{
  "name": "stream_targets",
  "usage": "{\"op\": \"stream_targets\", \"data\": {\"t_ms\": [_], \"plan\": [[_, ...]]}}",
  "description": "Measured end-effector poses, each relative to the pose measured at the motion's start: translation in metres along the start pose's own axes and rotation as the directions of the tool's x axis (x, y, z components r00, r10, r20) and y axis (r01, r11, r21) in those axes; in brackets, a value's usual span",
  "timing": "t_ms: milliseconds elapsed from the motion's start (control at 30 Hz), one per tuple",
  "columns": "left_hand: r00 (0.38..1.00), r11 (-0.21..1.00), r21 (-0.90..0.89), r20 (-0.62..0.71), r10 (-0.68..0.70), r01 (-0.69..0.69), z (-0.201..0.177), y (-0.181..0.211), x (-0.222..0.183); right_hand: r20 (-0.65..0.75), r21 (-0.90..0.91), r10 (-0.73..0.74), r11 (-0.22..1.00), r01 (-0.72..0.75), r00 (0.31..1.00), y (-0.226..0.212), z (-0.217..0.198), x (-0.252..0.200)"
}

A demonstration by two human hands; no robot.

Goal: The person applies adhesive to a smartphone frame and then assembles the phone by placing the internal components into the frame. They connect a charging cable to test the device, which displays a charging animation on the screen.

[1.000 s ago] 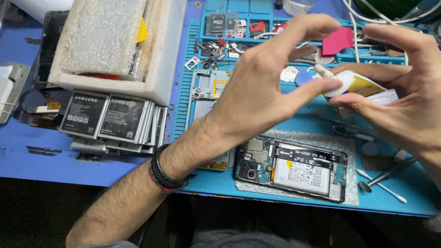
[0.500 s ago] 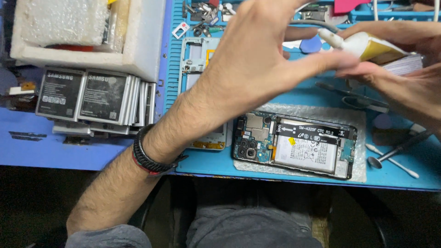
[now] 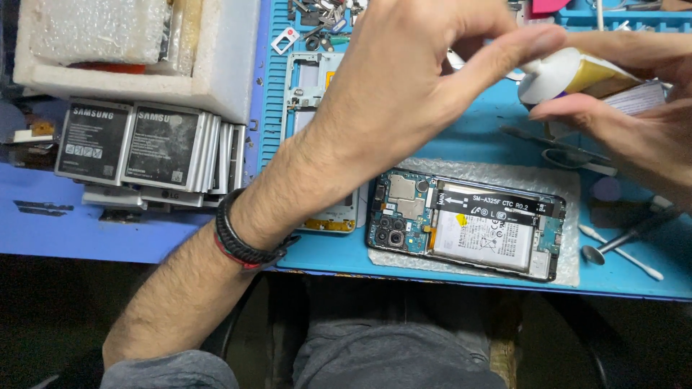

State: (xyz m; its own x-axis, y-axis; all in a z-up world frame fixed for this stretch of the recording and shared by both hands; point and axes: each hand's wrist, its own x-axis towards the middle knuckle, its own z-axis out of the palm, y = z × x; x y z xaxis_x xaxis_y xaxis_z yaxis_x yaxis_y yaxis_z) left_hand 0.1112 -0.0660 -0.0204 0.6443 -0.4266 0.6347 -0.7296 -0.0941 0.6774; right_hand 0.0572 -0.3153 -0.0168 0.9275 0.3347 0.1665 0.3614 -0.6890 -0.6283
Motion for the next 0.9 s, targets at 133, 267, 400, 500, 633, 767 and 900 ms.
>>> {"op": "stream_targets", "data": {"t_ms": [133,267,400,500,633,767,900], "plan": [[0.983,0.985,0.018,0.06,0.171,-0.172,-0.002,-0.004,0.001,-0.017,0.01,-0.079,0.997,0.08,0.997,0.007,0.002,-0.004],[0.951,1.0,0.006,0.309,-0.004,0.002,-0.005,-0.015,-0.011,-0.012,-0.036,-0.008,0.999,0.007,1.0,-0.003,0.0,0.0],[0.994,0.992,0.11,0.101,0.05,-0.061,0.003,-0.008,-0.003,-0.009,-0.116,0.016,0.993,-0.017,1.0,0.001,-0.004,-0.001],[0.991,0.932,0.348,-0.042,0.124,-0.101,0.001,-0.005,-0.001,0.005,-0.084,-0.152,0.985,0.152,0.988,0.006,-0.001,0.002],[0.984,0.984,0.076,0.097,0.152,-0.159,-0.004,-0.008,0.001,0.016,0.001,-0.187,0.982,0.187,0.982,-0.002,0.001,0.001],[0.977,0.983,0.182,0.214,-0.003,-0.037,-0.005,-0.014,-0.007,0.025,-0.128,0.014,0.992,-0.011,1.0,0.003,-0.005,0.001],[0.998,0.972,0.224,-0.012,0.068,-0.063,0.0,-0.001,-0.002,0.039,-0.172,0.02,0.985,-0.013,0.999,-0.001,-0.007,0.0]]}}
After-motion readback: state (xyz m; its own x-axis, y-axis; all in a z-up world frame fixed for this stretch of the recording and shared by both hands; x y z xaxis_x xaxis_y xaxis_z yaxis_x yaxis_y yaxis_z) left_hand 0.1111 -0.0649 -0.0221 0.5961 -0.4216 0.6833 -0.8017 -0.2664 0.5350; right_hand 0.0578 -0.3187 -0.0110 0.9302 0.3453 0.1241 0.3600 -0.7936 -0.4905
